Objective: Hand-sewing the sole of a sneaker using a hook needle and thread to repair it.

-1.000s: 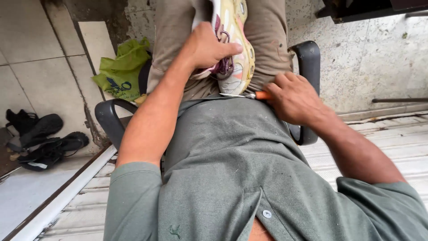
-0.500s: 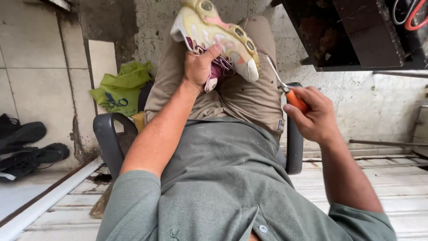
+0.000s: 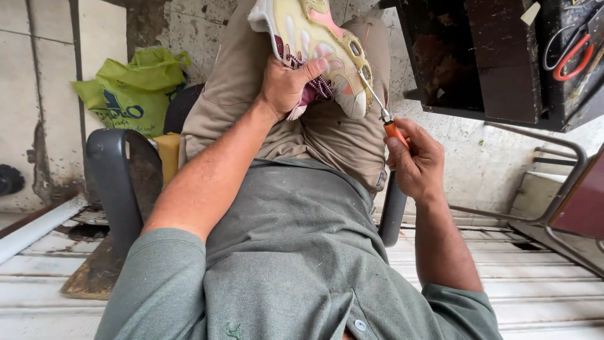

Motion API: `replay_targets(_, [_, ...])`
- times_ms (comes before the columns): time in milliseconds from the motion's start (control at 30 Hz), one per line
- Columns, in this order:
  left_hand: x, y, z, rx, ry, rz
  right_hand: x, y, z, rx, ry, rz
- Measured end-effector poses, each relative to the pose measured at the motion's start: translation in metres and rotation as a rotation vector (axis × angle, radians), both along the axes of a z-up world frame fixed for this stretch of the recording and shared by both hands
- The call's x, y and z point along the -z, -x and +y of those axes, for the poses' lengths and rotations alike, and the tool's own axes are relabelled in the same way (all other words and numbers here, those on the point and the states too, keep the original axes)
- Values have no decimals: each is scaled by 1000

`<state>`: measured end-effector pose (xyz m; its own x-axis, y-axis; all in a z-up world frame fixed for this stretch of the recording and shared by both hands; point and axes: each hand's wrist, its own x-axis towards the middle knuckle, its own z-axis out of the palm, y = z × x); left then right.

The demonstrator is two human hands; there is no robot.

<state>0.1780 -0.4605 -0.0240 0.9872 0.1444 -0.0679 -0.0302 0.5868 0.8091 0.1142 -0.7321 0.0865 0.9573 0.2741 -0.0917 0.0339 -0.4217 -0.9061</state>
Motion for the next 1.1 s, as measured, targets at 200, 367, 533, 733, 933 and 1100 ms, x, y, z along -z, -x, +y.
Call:
replay_targets(200, [10,0,-5,6,5,-115,15,7,-10,82,-64,86])
replay_targets(367, [6,3,-8,9,-50,-101,10,7,-9,121,2,131])
replay_targets(533, [1,4,-9,14,-85,-113,15,7,-10,95,-49,158])
replay_targets(733, [-1,2,-9,45,-92,-98,5,6,1,167,22,227])
replay_targets(933, [4,3,-12,61,-100,-90,-15,-1,7,-48,373,-99])
replay_targets(1100, [-5,3,-14,136,26,-27,-10,-4,-2,-124,719,-232])
